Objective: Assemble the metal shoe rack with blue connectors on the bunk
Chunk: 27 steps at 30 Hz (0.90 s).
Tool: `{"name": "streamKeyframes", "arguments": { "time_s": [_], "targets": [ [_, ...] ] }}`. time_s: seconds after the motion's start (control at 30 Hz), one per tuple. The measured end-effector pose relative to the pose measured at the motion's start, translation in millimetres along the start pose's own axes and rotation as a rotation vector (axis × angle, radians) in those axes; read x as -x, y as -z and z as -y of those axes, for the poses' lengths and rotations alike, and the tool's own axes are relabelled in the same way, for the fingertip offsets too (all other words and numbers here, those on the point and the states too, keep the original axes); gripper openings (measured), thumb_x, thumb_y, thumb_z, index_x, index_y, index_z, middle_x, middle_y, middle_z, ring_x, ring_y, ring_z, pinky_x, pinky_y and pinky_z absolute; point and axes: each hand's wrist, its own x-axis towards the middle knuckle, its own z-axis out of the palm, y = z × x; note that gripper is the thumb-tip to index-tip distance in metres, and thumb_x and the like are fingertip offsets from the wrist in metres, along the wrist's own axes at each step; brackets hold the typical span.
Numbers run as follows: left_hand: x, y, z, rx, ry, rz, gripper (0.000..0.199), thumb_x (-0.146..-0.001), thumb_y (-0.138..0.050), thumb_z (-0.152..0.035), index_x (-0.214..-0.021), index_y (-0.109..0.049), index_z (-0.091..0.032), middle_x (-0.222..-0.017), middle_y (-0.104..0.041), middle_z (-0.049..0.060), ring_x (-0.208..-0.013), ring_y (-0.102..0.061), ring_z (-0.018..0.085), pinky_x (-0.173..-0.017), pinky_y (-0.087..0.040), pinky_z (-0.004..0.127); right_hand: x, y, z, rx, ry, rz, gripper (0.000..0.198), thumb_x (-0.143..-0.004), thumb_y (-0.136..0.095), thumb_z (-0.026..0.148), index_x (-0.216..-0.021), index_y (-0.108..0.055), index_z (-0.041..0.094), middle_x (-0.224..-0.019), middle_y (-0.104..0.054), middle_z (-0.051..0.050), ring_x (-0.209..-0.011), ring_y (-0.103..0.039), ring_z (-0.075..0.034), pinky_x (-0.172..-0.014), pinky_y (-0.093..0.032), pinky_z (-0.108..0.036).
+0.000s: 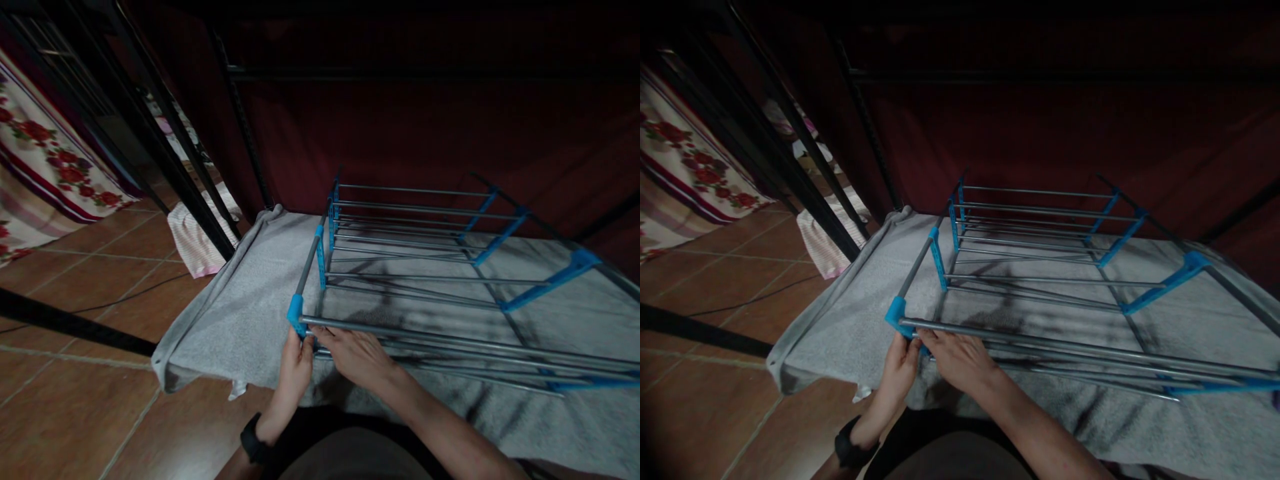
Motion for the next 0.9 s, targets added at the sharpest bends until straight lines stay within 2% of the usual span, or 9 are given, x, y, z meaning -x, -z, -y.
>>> {"name": "streamKeyframes", "arguments": {
  "time_s": [0.13, 0.3, 0.43, 0.67, 0.9],
  "targets": [
    [0, -1, 2, 0.04, 0.03, -0.02, 0.032, -0.086, -0.056, -0.045, -0.106, -0.058, -0.019, -0.105, -0.069, 0.009, -0.11, -0.063, 0.025, -0.105, -0.045, 0.043, -2, 7, 0, -0.071, -0.001, -0.003, 0.059, -0.097, -0.033, 0.011, -0.153, -0.038, 0.03, -0.142, -0.059, -0.003, -0.123, -0.062, -0.022, -0.101, -0.053, -0.041],
    [0, -3, 5, 0.085, 0.077, -0.059, 0.041, -0.083, -0.06, -0.047, -0.115, -0.058, -0.02, -0.115, -0.068, 0.01, -0.114, -0.062, 0.025, -0.105, -0.045, 0.041, -4, 10, -1, -0.156, -0.02, 0.031, 0.056, -0.101, -0.035, 0.019, -0.154, -0.035, 0.035, -0.142, -0.059, -0.003, -0.123, -0.062, -0.024, -0.099, -0.054, -0.042],
    [0, -1, 6, 0.088, 0.096, -0.044, 0.043, -0.082, -0.063, -0.051, -0.112, -0.06, -0.021, -0.109, -0.071, 0.009, -0.106, -0.066, 0.024, -0.1, -0.05, 0.039, -3, 9, -1, -0.132, -0.032, 0.036, 0.053, -0.1, -0.034, 0.019, -0.152, -0.04, 0.032, -0.141, -0.06, -0.005, -0.118, -0.065, -0.025, -0.095, -0.057, -0.042],
    [-1, 0, 13, 0.048, 0.114, -0.048, 0.057, -0.082, -0.06, -0.06, -0.121, -0.06, -0.019, -0.117, -0.07, 0.012, -0.112, -0.065, 0.027, -0.103, -0.049, 0.042, -2, 12, 2, -0.102, -0.038, 0.013, 0.051, -0.101, -0.033, 0.021, -0.149, -0.04, 0.036, -0.134, -0.065, -0.005, -0.105, -0.071, -0.025, -0.081, -0.061, -0.04],
    [-1, 0, 17, -0.042, 0.054, -0.053, 0.054, -0.086, -0.055, -0.061, -0.12, -0.059, -0.019, -0.121, -0.068, 0.015, -0.119, -0.062, 0.029, -0.109, -0.046, 0.045, -4, 2, 2, -0.077, -0.036, -0.021, 0.051, -0.099, -0.037, 0.021, -0.149, -0.039, 0.032, -0.132, -0.065, -0.008, -0.101, -0.071, -0.024, -0.079, -0.06, -0.038]
  ]
}}
